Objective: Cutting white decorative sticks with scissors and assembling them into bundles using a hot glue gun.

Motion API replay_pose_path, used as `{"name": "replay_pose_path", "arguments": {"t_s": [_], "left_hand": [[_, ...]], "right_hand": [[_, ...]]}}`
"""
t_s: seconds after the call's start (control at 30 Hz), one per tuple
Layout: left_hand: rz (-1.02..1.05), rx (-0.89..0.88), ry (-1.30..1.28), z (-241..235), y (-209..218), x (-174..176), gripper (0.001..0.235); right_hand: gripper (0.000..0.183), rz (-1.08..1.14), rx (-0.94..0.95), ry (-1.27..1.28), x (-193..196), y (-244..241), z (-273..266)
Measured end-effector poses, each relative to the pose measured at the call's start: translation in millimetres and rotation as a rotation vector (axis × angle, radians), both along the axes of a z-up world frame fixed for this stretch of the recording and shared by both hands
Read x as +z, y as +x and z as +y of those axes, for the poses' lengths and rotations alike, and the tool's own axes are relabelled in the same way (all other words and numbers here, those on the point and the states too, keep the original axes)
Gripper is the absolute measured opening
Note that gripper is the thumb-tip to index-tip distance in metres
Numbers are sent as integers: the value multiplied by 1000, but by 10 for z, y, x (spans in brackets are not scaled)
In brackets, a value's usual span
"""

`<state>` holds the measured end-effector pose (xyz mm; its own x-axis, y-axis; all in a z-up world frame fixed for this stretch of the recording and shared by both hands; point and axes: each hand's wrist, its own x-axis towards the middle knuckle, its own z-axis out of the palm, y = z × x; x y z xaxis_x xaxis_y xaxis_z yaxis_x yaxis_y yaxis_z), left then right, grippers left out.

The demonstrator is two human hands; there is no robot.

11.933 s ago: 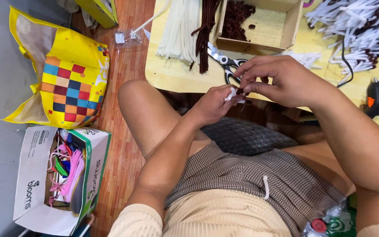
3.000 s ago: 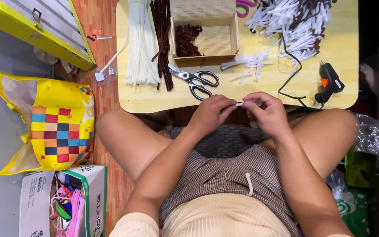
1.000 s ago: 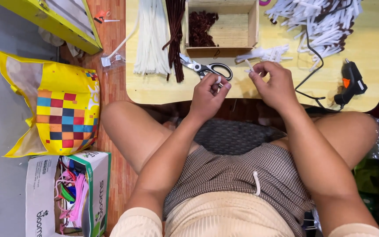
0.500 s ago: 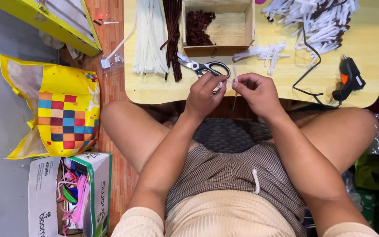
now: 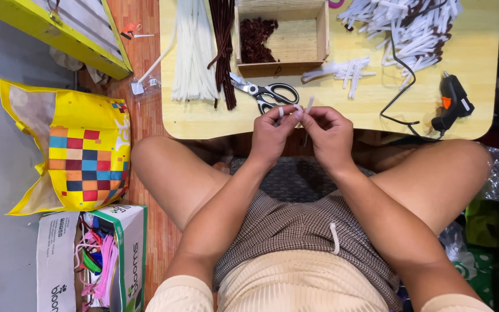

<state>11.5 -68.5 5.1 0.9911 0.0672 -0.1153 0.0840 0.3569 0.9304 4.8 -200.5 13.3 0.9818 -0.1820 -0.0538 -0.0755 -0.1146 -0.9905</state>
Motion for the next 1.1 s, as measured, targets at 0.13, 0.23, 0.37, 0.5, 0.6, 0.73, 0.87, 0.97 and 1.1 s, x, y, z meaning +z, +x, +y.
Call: {"name": "replay_pose_path", "arguments": {"t_s": [0.13,0.23,0.37,0.5,0.6,0.73,0.87,0.97,1.1], "left_hand": [[-11,19,-47,30,97,-215,12],[-101,-29,-251,87,176,-360,11],[-112,-219,-261,214,171,-301,10],[-140,-303,-135,312,171,-233,18],[-243,-259,206,388,156,-82,17],[-318,-225,306,413,168,-25,17],[-451,-202,438,477,231,-15,17],[-512,-198,494,494,233,-11,13],[-505,-179,472,452,209,-12,6]], "right_hand": [[9,36,35,13,-125,-37,-70],[8,61,36,163,-55,-46,-82],[11,112,139,204,56,-74,-127],[10,147,237,18,146,-81,-158],[8,186,284,12,262,-95,-147],[8,216,309,24,367,-87,-134],[9,252,325,21,393,-93,-145],[9,263,334,33,418,-118,-143],[8,226,347,34,354,-143,-95]]}}
